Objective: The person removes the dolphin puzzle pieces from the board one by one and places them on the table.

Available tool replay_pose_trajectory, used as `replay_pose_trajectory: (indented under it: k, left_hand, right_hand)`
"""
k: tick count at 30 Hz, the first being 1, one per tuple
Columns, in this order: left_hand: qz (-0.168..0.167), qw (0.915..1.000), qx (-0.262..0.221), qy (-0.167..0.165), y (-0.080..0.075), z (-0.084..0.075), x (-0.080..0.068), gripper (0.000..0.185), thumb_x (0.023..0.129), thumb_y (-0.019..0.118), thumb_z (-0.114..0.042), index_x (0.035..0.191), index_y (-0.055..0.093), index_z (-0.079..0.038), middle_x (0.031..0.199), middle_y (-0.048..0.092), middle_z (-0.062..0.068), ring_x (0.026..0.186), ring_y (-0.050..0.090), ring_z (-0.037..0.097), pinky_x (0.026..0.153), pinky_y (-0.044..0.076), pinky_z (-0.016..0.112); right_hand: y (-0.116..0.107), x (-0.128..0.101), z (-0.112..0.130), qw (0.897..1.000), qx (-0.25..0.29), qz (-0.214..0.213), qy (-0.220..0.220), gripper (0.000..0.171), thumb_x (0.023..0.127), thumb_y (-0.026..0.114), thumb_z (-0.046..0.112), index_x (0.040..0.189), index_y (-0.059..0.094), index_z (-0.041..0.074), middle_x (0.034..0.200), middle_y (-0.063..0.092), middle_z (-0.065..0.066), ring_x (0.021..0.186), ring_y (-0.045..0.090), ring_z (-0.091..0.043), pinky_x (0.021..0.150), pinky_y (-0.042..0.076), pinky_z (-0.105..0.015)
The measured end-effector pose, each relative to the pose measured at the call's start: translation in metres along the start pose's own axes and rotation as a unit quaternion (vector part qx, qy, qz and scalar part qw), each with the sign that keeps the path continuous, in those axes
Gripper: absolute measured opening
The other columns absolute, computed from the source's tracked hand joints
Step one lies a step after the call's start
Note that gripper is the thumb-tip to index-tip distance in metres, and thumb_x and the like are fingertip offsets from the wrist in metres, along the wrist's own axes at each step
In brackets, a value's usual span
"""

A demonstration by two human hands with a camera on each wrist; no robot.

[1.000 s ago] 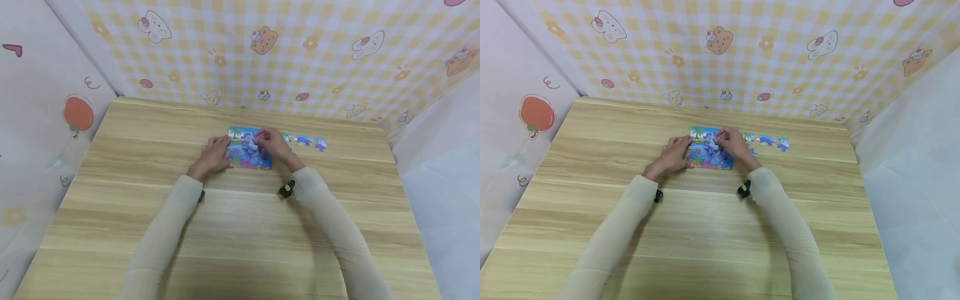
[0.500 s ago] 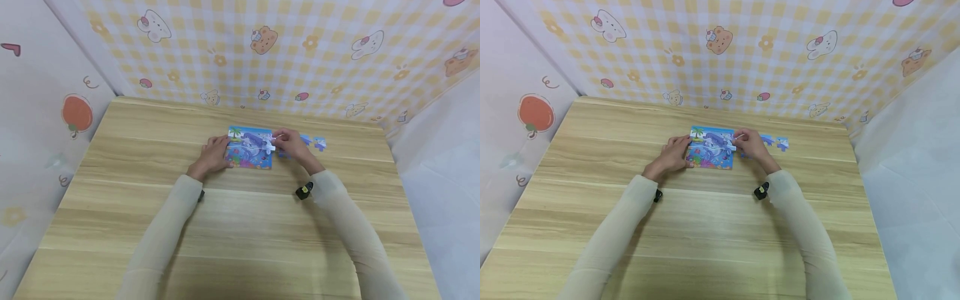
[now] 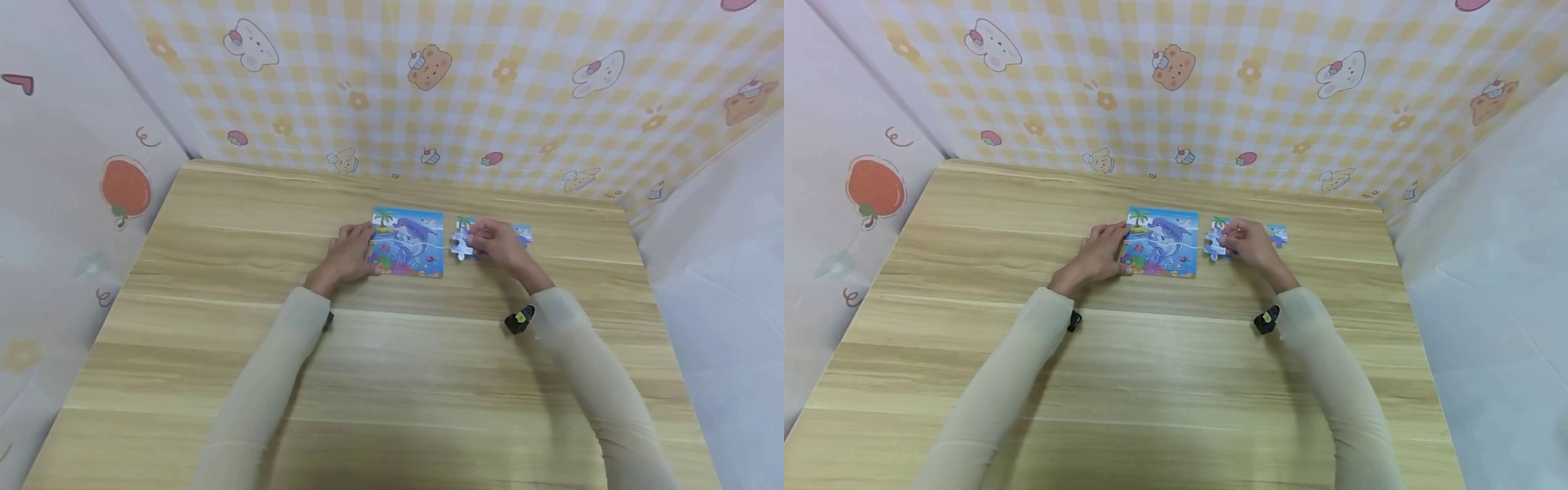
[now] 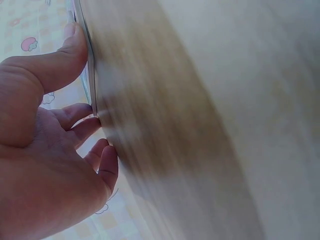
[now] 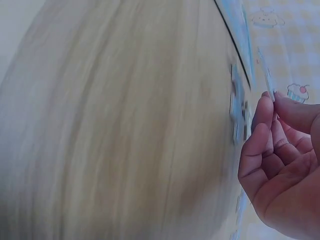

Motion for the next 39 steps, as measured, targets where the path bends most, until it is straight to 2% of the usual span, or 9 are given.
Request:
replay_pose_trajectory:
  k: [6,16,27,34,39]
  left_hand:
    - [0.001,1.0,-0.001,0.0,0.001,0.001,0.001,0.091,0.086,0.077,-0.029,0.156,0.024,-0.007,0.166,0.016,0.01,0.148,0.01,0.033,0.112,0.019,0.051]
    - [-0.001,1.0,0.0,-0.001,0.002,0.002,0.002,0.092,0.085,0.078,-0.028,0.156,0.024,-0.007,0.166,0.015,0.009,0.148,0.01,0.033,0.113,0.019,0.051]
    - [-0.001,1.0,-0.001,-0.005,0.002,0.003,0.003,0.092,0.085,0.078,-0.028,0.157,0.024,-0.007,0.166,0.015,0.008,0.148,0.01,0.033,0.112,0.019,0.05]
    - [0.0,1.0,0.003,-0.005,0.001,0.001,0.002,0.091,0.086,0.077,-0.028,0.156,0.024,-0.007,0.166,0.015,0.008,0.148,0.01,0.032,0.111,0.019,0.05]
    - [0.002,1.0,0.001,-0.004,0.001,0.001,0.001,0.092,0.085,0.077,-0.027,0.157,0.023,-0.007,0.166,0.015,0.008,0.148,0.01,0.033,0.112,0.019,0.051]
  right_hand:
    - [-0.012,-0.003,-0.012,1.0,0.008,-0.003,0.003,0.022,0.095,0.064,0.007,0.113,0.06,-0.004,0.086,0.069,-0.001,0.07,0.063,-0.005,0.066,0.055,-0.022]
    - [-0.035,-0.012,-0.032,0.999,-0.022,-0.013,0.026,0.02,0.096,0.064,0.008,0.112,0.06,-0.003,0.086,0.069,-0.002,0.071,0.061,-0.006,0.064,0.054,-0.021]
    - [-0.047,-0.02,-0.04,0.999,-0.03,0.0,0.034,0.024,0.095,0.063,0.006,0.115,0.059,-0.007,0.08,0.066,0.006,0.07,0.059,-0.004,0.065,0.053,-0.021]
    - [-0.052,-0.023,-0.041,0.997,-0.069,-0.01,0.032,0.022,0.095,0.065,0.006,0.113,0.062,-0.005,0.083,0.066,0.002,0.07,0.057,-0.005,0.061,0.05,-0.021]
    - [-0.053,-0.024,-0.037,0.993,-0.111,-0.023,0.021,0.019,0.094,0.066,0.008,0.108,0.064,-0.004,0.087,0.064,-0.006,0.065,0.052,-0.007,0.056,0.046,-0.021]
Point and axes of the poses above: each hand's wrist, its own x-axis towards the middle knuckle, its own y-axis out of the palm, z = x × y, the point moved 9 cm from there along x, towards the middle knuckle
